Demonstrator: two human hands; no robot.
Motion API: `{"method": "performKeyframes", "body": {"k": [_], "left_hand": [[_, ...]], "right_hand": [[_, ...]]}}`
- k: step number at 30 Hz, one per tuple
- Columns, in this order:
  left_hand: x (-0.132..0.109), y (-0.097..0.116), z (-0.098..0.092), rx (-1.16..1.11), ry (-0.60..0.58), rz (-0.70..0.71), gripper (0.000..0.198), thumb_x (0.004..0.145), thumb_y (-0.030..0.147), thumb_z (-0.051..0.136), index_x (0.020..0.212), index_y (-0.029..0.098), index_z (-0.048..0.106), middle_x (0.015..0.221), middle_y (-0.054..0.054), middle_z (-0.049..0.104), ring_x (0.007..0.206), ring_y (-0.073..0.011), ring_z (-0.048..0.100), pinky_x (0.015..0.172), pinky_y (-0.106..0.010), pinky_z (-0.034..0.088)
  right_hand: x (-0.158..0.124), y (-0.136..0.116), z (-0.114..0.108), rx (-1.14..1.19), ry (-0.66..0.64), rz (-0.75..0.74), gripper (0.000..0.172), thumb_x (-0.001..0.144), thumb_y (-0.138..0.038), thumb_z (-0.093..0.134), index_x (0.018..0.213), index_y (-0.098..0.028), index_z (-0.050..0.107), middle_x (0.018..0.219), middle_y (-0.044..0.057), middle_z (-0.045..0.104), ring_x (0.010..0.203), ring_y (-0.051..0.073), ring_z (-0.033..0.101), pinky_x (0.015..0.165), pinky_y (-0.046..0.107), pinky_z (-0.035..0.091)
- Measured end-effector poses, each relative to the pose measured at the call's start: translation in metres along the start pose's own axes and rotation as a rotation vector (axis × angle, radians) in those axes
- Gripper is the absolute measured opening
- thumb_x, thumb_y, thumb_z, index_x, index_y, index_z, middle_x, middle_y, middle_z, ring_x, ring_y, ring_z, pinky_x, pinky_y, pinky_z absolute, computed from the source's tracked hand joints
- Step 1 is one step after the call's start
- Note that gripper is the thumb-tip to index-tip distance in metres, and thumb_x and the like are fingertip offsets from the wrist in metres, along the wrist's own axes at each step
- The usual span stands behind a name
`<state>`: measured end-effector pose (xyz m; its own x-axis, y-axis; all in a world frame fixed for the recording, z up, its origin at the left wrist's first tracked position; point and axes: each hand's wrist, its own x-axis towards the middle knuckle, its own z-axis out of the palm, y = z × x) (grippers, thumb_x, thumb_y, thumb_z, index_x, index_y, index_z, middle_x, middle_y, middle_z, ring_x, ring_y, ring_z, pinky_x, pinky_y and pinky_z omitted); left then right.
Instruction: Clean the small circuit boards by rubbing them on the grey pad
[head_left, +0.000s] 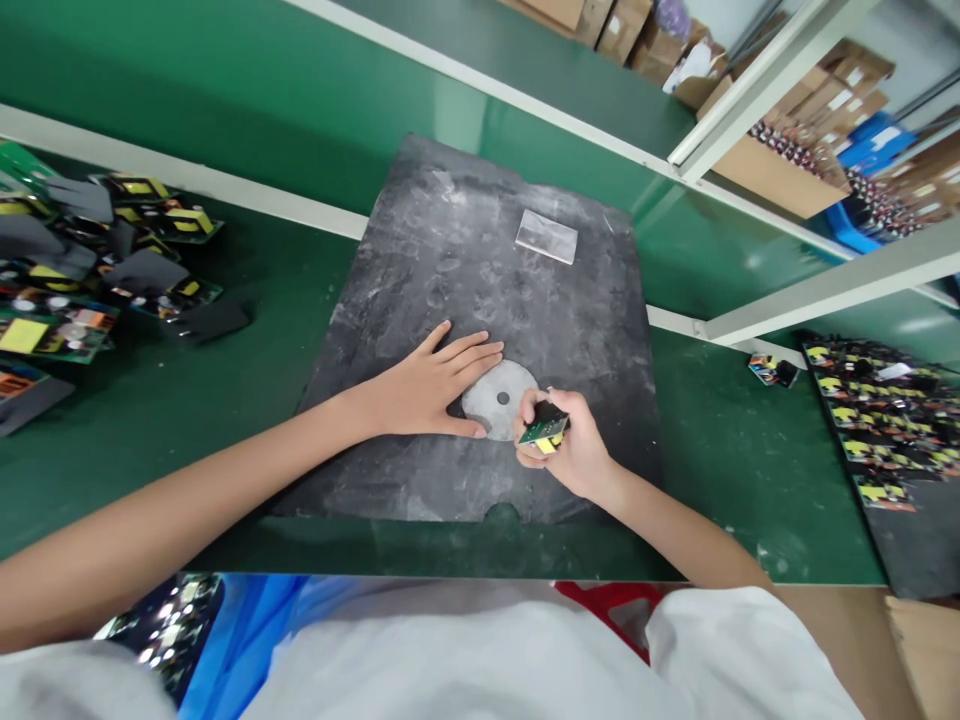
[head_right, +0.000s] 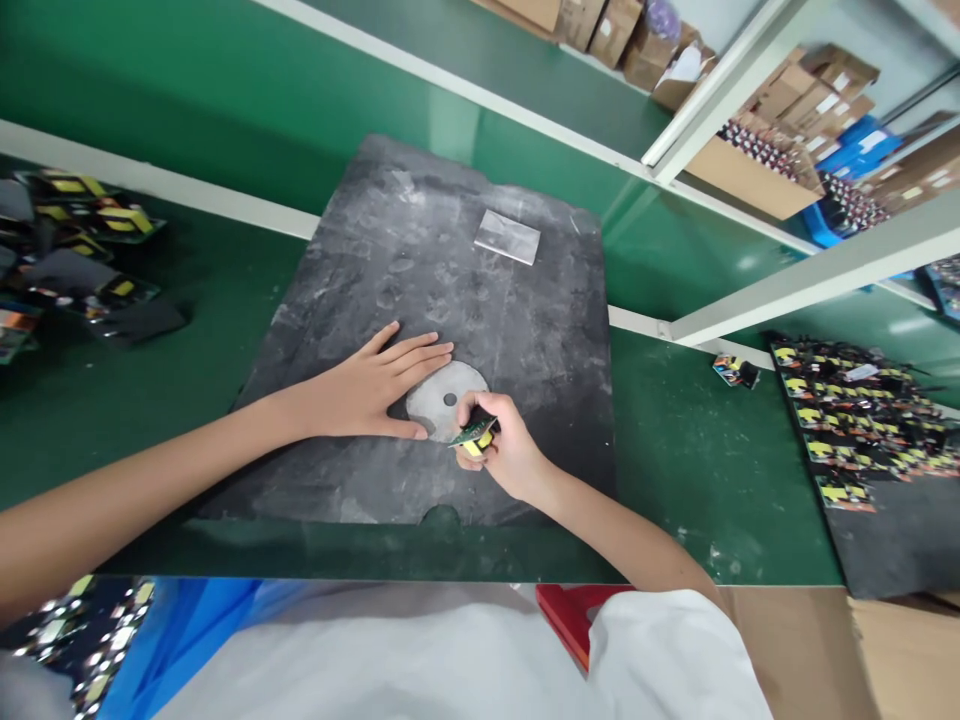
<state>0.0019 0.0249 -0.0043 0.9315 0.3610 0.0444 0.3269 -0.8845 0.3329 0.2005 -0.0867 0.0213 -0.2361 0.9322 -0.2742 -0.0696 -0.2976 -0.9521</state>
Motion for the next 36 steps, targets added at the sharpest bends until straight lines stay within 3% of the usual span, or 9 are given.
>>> {"method": "performKeyframes", "body": {"k": [3, 6, 12, 16, 21, 25, 30, 34, 36], "left_hand": [[0.001, 0.001, -0.002, 0.009, -0.001, -0.008, 0.092, 0.086, 0.076, 0.035, 0.153, 0.014, 0.021, 0.157, -0.013, 0.025, 0.147, -0.0294, 0.018, 0.118, -0.051, -0.004], [0.001, 0.002, -0.004, 0.007, -0.015, -0.022, 0.091, 0.087, 0.075, 0.036, 0.153, 0.015, 0.02, 0.157, -0.013, 0.026, 0.146, -0.0306, 0.02, 0.118, -0.053, -0.001], [-0.001, -0.002, -0.012, -0.033, -0.095, 0.057, 0.086, 0.083, 0.075, 0.046, 0.152, 0.028, 0.025, 0.16, -0.007, 0.019, 0.147, -0.0348, 0.012, 0.116, -0.058, -0.005], [-0.002, -0.003, -0.013, -0.049, -0.121, 0.067, 0.085, 0.081, 0.076, 0.047, 0.151, 0.032, 0.026, 0.161, -0.005, 0.015, 0.148, -0.0347, 0.008, 0.115, -0.059, -0.007], [-0.001, -0.004, -0.011, -0.059, -0.099, 0.071, 0.09, 0.077, 0.079, 0.05, 0.15, 0.031, 0.029, 0.16, -0.005, 0.019, 0.147, -0.0361, 0.01, 0.115, -0.06, -0.005], [-0.001, -0.004, -0.012, -0.065, -0.11, 0.069, 0.087, 0.08, 0.077, 0.049, 0.15, 0.03, 0.029, 0.16, -0.005, 0.018, 0.147, -0.0359, 0.011, 0.115, -0.059, -0.006], [0.0, -0.004, -0.012, -0.057, -0.108, 0.063, 0.089, 0.078, 0.079, 0.049, 0.15, 0.031, 0.029, 0.16, -0.005, 0.018, 0.147, -0.0359, 0.01, 0.115, -0.058, -0.007], [0.0, -0.005, -0.01, -0.066, -0.122, 0.065, 0.086, 0.081, 0.076, 0.049, 0.151, 0.031, 0.027, 0.161, -0.004, 0.016, 0.148, -0.0347, 0.008, 0.115, -0.058, -0.009], [0.0, -0.006, -0.009, -0.067, -0.114, 0.062, 0.087, 0.08, 0.076, 0.05, 0.151, 0.031, 0.028, 0.161, -0.004, 0.016, 0.148, -0.035, 0.008, 0.115, -0.058, -0.009]], "right_hand": [[0.002, -0.007, -0.002, 0.122, -0.062, 0.133, 0.033, 0.086, -0.05, 0.019, 0.072, -0.025, 0.034, 0.055, -0.008, 0.029, 0.037, 0.008, 0.021, 0.038, 0.024, 0.03], [0.002, -0.014, -0.007, -0.034, 0.039, 0.018, 0.033, 0.087, -0.048, 0.019, 0.071, -0.024, 0.035, 0.054, -0.007, 0.032, 0.037, 0.009, 0.025, 0.038, 0.025, 0.032], [-0.014, -0.007, -0.002, -1.127, 0.157, -0.665, 0.024, 0.078, -0.044, 0.05, 0.072, -0.021, 0.046, 0.056, -0.005, 0.045, 0.047, 0.01, 0.043, 0.049, 0.023, 0.033], [-0.013, 0.01, 0.003, -1.504, 0.16, -0.803, 0.025, 0.08, -0.043, 0.051, 0.072, -0.02, 0.05, 0.057, -0.002, 0.049, 0.049, 0.012, 0.046, 0.049, 0.024, 0.03], [-0.002, 0.013, -0.003, -1.563, 0.392, -0.713, 0.023, 0.081, -0.04, 0.051, 0.072, -0.019, 0.049, 0.058, -0.002, 0.05, 0.048, 0.011, 0.046, 0.047, 0.024, 0.025], [-0.007, 0.01, 0.004, -1.564, 0.203, -0.815, 0.019, 0.078, -0.038, 0.05, 0.073, -0.02, 0.051, 0.057, -0.003, 0.049, 0.048, 0.011, 0.044, 0.049, 0.024, 0.027], [-0.008, 0.008, 0.002, -1.622, 0.4, -0.71, 0.023, 0.08, -0.039, 0.052, 0.071, -0.019, 0.051, 0.055, -0.002, 0.049, 0.046, 0.01, 0.041, 0.047, 0.025, 0.023], [-0.008, 0.01, 0.002, -1.589, 0.198, -0.798, 0.02, 0.079, -0.038, 0.05, 0.073, -0.019, 0.052, 0.057, -0.002, 0.049, 0.048, 0.01, 0.044, 0.049, 0.024, 0.025], [-0.007, 0.01, 0.001, -1.59, 0.247, -0.792, 0.022, 0.079, -0.039, 0.049, 0.071, -0.019, 0.051, 0.056, -0.003, 0.048, 0.046, 0.01, 0.042, 0.048, 0.024, 0.025]]}}
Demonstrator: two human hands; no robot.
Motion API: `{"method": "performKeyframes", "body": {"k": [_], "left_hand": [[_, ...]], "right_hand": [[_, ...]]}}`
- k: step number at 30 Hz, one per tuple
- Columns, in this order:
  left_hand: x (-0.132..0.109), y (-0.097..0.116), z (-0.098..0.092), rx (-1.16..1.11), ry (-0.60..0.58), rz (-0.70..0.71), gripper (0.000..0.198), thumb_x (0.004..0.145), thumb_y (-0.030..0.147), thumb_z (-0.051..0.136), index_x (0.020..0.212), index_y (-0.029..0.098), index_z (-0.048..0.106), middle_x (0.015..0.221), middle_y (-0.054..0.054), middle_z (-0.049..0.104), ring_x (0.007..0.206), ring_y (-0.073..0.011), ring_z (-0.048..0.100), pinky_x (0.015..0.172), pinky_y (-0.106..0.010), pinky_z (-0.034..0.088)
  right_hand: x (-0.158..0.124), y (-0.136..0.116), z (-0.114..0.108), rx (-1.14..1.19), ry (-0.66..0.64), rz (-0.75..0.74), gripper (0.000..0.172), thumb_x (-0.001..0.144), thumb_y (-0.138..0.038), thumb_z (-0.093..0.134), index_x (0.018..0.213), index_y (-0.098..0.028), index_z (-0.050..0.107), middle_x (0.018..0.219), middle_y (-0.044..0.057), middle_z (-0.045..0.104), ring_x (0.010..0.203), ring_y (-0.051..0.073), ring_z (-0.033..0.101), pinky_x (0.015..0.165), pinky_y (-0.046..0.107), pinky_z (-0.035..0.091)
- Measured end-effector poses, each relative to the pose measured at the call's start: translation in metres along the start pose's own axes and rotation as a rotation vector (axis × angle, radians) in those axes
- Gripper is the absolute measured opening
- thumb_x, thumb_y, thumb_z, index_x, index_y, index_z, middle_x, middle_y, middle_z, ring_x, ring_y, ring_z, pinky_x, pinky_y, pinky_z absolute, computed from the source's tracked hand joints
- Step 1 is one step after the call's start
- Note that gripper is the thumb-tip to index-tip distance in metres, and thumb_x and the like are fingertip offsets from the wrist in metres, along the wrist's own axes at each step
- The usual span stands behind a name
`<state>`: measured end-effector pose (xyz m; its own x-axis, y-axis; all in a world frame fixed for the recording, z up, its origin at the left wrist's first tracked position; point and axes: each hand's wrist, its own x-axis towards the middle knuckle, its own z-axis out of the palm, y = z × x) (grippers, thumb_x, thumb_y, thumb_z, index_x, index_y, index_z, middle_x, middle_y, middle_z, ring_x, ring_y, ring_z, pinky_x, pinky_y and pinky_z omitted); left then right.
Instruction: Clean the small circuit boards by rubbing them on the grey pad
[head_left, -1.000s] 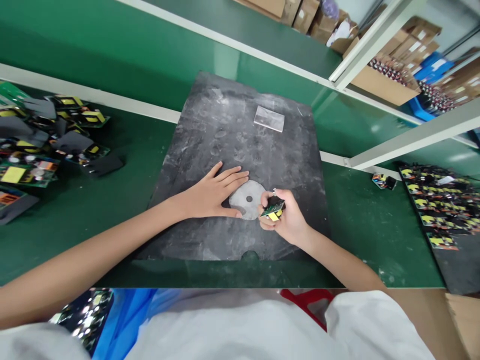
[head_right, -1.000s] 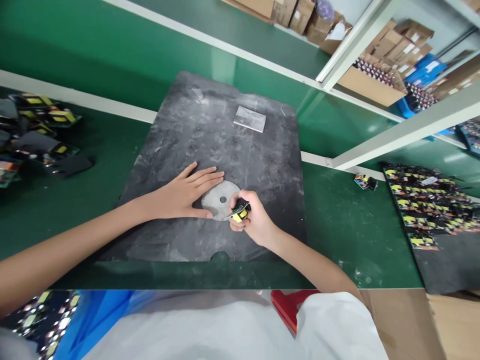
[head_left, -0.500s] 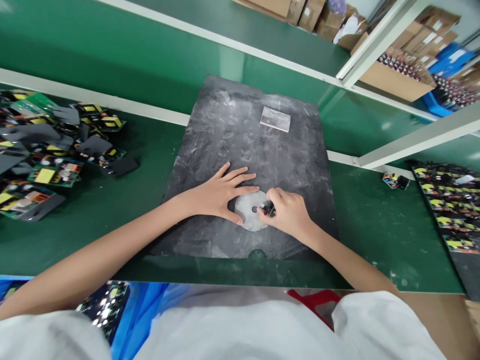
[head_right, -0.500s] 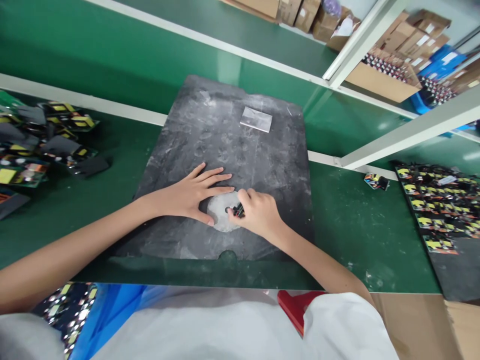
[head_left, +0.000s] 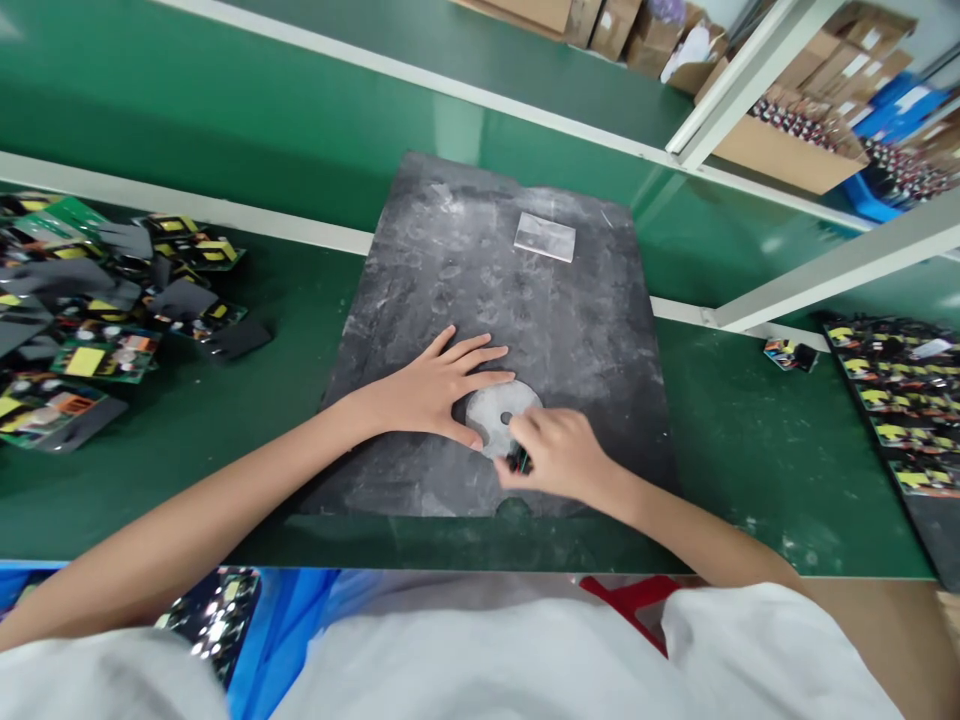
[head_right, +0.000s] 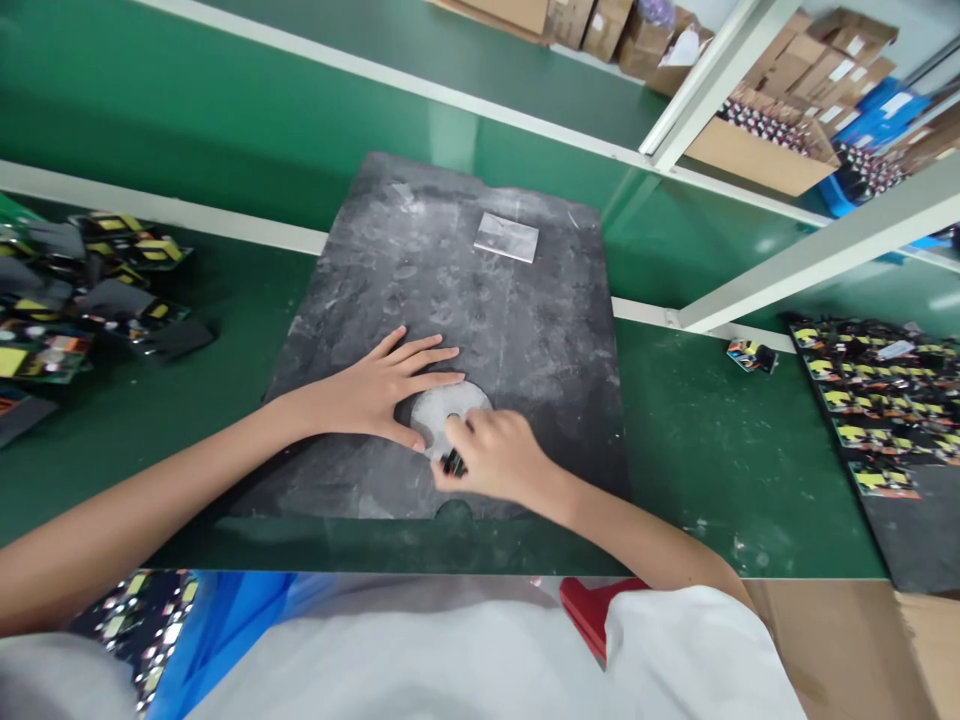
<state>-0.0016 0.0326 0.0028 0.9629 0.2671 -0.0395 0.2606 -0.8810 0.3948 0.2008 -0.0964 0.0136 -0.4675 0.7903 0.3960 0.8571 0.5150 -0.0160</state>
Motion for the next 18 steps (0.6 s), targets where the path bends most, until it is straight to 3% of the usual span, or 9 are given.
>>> {"method": "performKeyframes", "body": {"k": [3, 8, 13, 18], "left_hand": [[0.0, 0.0, 0.0, 0.002, 0.019, 0.003, 0.089, 0.078, 0.078, 0.051, 0.151, 0.031, 0.029, 0.16, -0.004, 0.018, 0.147, -0.0363, 0.01, 0.115, -0.058, -0.008], [0.0, 0.0, 0.001, 0.003, 0.017, 0.012, 0.09, 0.078, 0.08, 0.047, 0.15, 0.03, 0.029, 0.16, -0.004, 0.018, 0.147, -0.0358, 0.01, 0.115, -0.057, -0.008], [0.0, -0.001, 0.002, 0.015, 0.02, 0.006, 0.09, 0.078, 0.08, 0.047, 0.151, 0.031, 0.028, 0.16, -0.003, 0.017, 0.148, -0.0346, 0.008, 0.115, -0.057, -0.009], [0.0, 0.0, 0.001, 0.007, 0.009, 0.007, 0.088, 0.08, 0.078, 0.047, 0.151, 0.03, 0.028, 0.16, -0.004, 0.017, 0.148, -0.0348, 0.009, 0.115, -0.058, -0.008]], "right_hand": [[0.0, 0.004, 0.001, -0.062, 0.002, 0.124, 0.026, 0.082, -0.041, 0.05, 0.07, -0.018, 0.05, 0.055, -0.002, 0.048, 0.046, 0.01, 0.042, 0.048, 0.024, 0.024], [0.0, 0.0, 0.0, 0.022, -0.016, -0.03, 0.022, 0.079, -0.039, 0.049, 0.073, -0.019, 0.052, 0.056, -0.002, 0.049, 0.047, 0.011, 0.044, 0.049, 0.024, 0.026], [0.001, -0.006, -0.004, -0.034, -0.039, 0.151, 0.023, 0.079, -0.039, 0.052, 0.071, -0.018, 0.051, 0.056, -0.002, 0.049, 0.045, 0.01, 0.04, 0.048, 0.024, 0.023], [-0.002, -0.008, -0.003, 0.009, -0.063, 0.026, 0.023, 0.08, -0.041, 0.051, 0.073, -0.019, 0.052, 0.056, -0.002, 0.05, 0.047, 0.011, 0.043, 0.049, 0.025, 0.024]]}}
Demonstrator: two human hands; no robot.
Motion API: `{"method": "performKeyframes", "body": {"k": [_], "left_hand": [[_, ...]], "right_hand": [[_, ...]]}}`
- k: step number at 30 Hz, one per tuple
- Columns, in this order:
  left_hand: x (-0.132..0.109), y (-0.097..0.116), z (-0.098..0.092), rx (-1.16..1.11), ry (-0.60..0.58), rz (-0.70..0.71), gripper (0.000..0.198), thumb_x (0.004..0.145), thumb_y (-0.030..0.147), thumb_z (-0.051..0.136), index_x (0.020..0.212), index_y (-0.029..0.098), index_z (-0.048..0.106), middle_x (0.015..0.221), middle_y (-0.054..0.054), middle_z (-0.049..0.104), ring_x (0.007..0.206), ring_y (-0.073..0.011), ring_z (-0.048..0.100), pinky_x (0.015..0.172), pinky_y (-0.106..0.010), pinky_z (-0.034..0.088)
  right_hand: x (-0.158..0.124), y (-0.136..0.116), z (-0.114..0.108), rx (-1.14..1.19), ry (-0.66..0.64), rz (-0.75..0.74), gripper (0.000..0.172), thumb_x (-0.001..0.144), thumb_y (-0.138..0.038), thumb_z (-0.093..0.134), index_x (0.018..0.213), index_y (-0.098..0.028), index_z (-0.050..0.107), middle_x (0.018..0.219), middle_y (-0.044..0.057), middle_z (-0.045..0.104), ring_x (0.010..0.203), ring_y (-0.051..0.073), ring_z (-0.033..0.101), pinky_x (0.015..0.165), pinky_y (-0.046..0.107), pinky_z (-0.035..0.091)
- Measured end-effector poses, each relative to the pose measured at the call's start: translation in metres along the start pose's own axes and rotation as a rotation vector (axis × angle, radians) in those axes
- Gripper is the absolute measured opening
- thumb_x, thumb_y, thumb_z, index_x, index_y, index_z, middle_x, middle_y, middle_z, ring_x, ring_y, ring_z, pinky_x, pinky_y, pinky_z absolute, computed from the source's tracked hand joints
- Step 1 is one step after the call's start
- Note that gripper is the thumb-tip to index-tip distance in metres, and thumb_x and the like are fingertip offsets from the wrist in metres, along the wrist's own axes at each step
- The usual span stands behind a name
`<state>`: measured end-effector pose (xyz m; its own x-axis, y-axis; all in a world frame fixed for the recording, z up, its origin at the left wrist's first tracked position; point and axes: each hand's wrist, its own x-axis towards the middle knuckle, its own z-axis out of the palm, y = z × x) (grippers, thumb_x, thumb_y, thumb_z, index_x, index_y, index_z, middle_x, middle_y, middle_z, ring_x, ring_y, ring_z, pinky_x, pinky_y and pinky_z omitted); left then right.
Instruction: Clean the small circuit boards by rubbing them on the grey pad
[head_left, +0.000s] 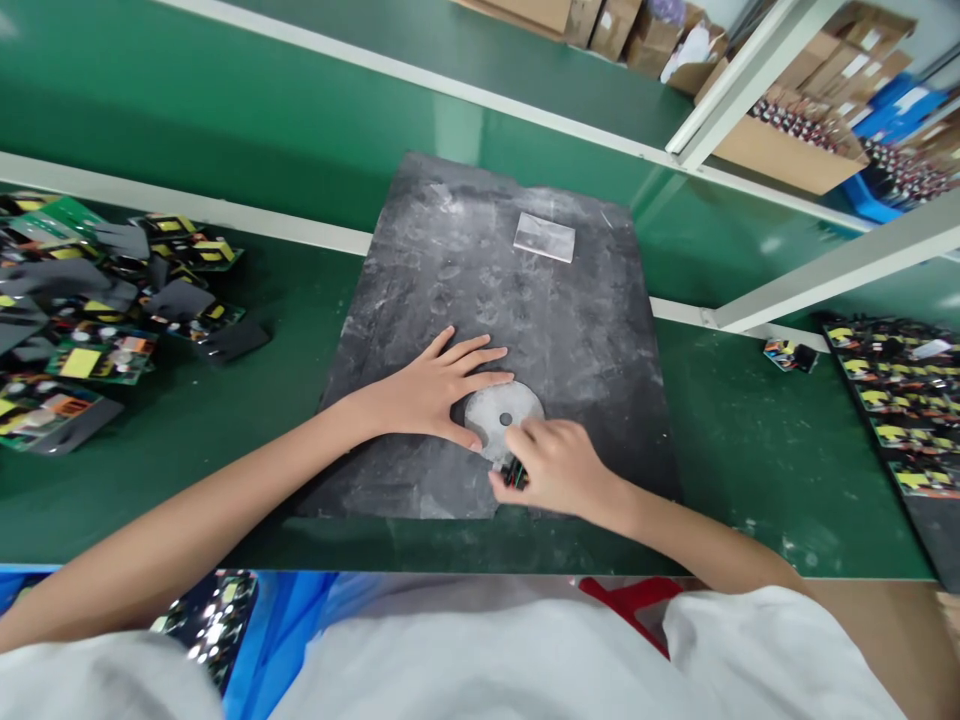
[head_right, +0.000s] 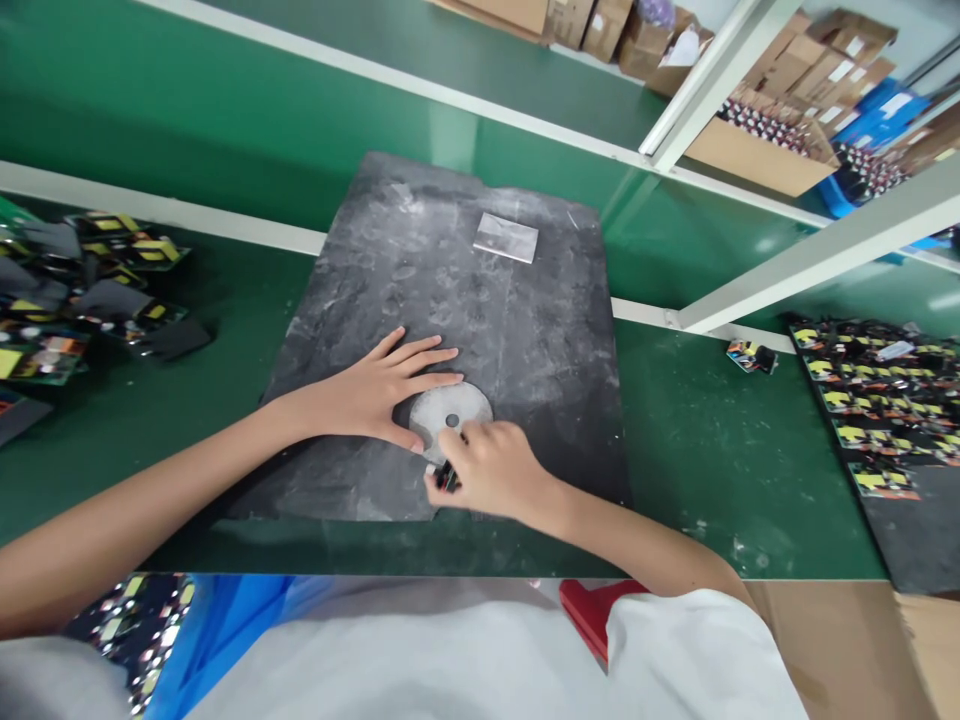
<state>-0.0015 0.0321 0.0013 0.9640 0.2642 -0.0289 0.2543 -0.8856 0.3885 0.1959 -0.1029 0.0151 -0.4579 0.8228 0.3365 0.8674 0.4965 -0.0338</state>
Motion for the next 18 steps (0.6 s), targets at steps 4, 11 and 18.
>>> {"method": "performKeyframes", "body": {"k": [4, 11, 18], "left_hand": [[0.0007, 0.0014, -0.002, 0.001, -0.004, -0.01, 0.088, 0.079, 0.078, 0.047, 0.151, 0.03, 0.027, 0.16, -0.004, 0.017, 0.148, -0.0353, 0.009, 0.115, -0.058, -0.008], [0.0001, 0.0027, -0.0043, -0.004, -0.024, -0.023, 0.088, 0.08, 0.078, 0.047, 0.151, 0.029, 0.028, 0.161, -0.004, 0.016, 0.148, -0.0349, 0.009, 0.115, -0.058, -0.009], [-0.0004, 0.0028, -0.0029, -0.011, -0.006, -0.019, 0.089, 0.079, 0.079, 0.047, 0.15, 0.029, 0.029, 0.16, -0.004, 0.018, 0.148, -0.0349, 0.009, 0.116, -0.058, -0.008]], "right_hand": [[0.0027, 0.0115, 0.002, -0.094, 0.034, 0.139, 0.025, 0.082, -0.042, 0.05, 0.072, -0.018, 0.051, 0.056, -0.001, 0.051, 0.047, 0.011, 0.045, 0.048, 0.025, 0.023], [0.0006, 0.0023, 0.0005, -0.009, 0.022, -0.017, 0.022, 0.081, -0.04, 0.05, 0.074, -0.019, 0.05, 0.055, -0.003, 0.048, 0.045, 0.01, 0.043, 0.047, 0.024, 0.024], [0.0043, 0.0114, 0.0023, -0.035, 0.012, 0.065, 0.025, 0.082, -0.042, 0.051, 0.074, -0.018, 0.049, 0.057, -0.002, 0.05, 0.047, 0.01, 0.047, 0.048, 0.024, 0.024]]}}
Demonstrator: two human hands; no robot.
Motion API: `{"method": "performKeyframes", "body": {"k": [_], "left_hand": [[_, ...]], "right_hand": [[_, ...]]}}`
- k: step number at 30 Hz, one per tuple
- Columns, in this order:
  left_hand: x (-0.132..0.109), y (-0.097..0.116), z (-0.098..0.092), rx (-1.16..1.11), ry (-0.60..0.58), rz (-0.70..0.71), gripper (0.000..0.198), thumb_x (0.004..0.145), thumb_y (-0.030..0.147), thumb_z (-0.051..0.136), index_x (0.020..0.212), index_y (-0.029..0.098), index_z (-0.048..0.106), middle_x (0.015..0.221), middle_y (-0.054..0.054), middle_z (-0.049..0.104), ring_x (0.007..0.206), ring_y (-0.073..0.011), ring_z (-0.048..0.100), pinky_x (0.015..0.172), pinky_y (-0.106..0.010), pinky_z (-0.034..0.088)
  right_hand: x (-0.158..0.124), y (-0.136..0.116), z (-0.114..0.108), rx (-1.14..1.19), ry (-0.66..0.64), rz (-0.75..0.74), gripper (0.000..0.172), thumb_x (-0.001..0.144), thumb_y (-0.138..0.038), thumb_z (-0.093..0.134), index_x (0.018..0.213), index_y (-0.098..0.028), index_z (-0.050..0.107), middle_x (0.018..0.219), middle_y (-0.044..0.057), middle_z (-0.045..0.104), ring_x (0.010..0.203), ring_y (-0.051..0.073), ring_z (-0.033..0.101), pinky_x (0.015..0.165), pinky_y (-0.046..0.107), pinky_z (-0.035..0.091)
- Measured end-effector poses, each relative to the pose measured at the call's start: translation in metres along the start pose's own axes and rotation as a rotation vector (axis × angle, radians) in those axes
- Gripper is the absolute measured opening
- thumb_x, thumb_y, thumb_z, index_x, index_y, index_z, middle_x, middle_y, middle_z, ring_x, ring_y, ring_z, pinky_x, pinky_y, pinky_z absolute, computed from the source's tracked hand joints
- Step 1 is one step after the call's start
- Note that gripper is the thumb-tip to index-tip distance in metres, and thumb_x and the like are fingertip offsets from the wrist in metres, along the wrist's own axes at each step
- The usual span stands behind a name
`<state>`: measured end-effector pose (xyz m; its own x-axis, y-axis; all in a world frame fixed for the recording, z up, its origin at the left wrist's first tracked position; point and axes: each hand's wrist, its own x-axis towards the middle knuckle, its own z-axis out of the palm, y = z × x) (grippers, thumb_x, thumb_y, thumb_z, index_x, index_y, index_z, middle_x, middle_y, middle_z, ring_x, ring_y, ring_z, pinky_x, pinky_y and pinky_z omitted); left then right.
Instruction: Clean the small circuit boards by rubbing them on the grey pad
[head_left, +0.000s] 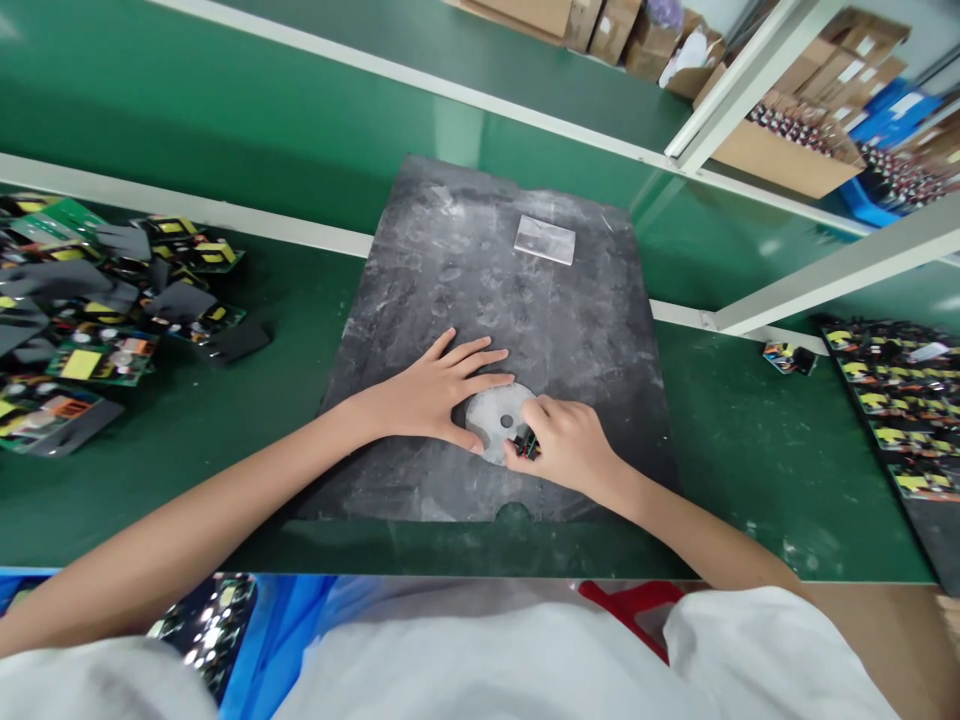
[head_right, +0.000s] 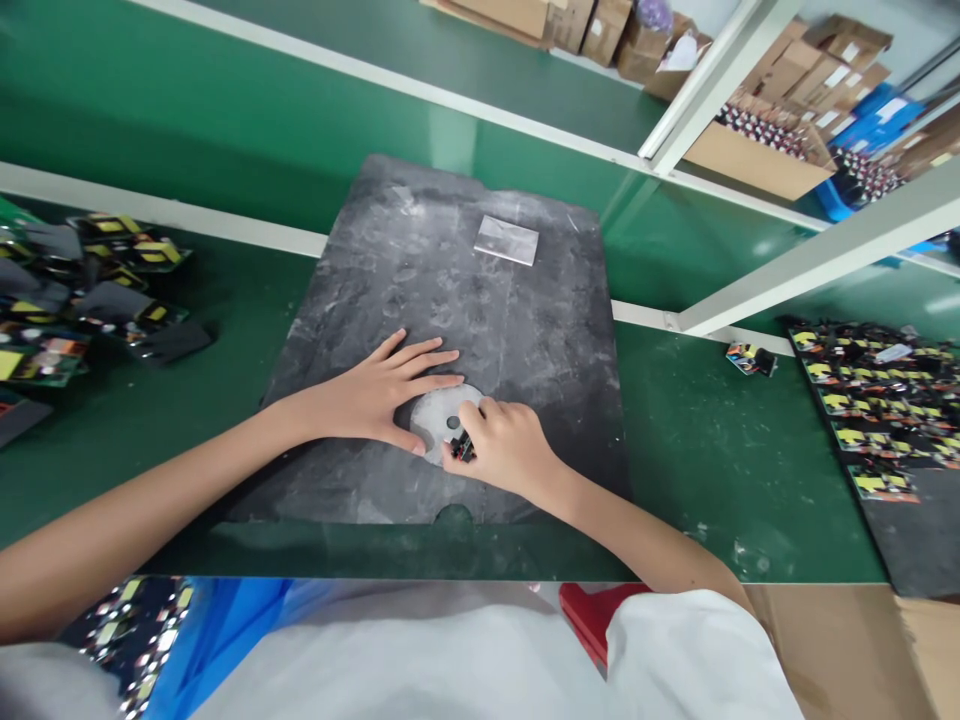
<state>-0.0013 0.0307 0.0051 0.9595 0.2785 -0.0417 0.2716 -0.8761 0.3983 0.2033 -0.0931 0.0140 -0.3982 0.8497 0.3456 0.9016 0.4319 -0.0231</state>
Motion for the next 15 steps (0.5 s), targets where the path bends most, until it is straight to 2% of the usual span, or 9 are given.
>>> {"method": "performKeyframes", "body": {"k": [5, 15], "left_hand": [[-0.0004, 0.0001, -0.0006, 0.008, 0.001, 0.0, 0.087, 0.08, 0.076, 0.049, 0.15, 0.028, 0.03, 0.16, -0.005, 0.019, 0.147, -0.035, 0.011, 0.116, -0.058, -0.007], [0.0007, 0.0009, -0.0001, 0.013, 0.018, 0.005, 0.086, 0.08, 0.074, 0.051, 0.15, 0.028, 0.032, 0.159, -0.006, 0.021, 0.147, -0.0357, 0.013, 0.116, -0.057, -0.006]], "right_hand": [[-0.0018, -0.0051, -0.0049, 0.054, -0.074, -0.034, 0.024, 0.083, -0.042, 0.05, 0.078, -0.018, 0.051, 0.06, -0.002, 0.051, 0.048, 0.011, 0.046, 0.048, 0.024, 0.023], [-0.0035, -0.0019, -0.0002, 0.121, -0.036, -0.074, 0.021, 0.083, -0.039, 0.049, 0.078, -0.018, 0.05, 0.059, -0.003, 0.048, 0.048, 0.01, 0.043, 0.049, 0.023, 0.026]]}}
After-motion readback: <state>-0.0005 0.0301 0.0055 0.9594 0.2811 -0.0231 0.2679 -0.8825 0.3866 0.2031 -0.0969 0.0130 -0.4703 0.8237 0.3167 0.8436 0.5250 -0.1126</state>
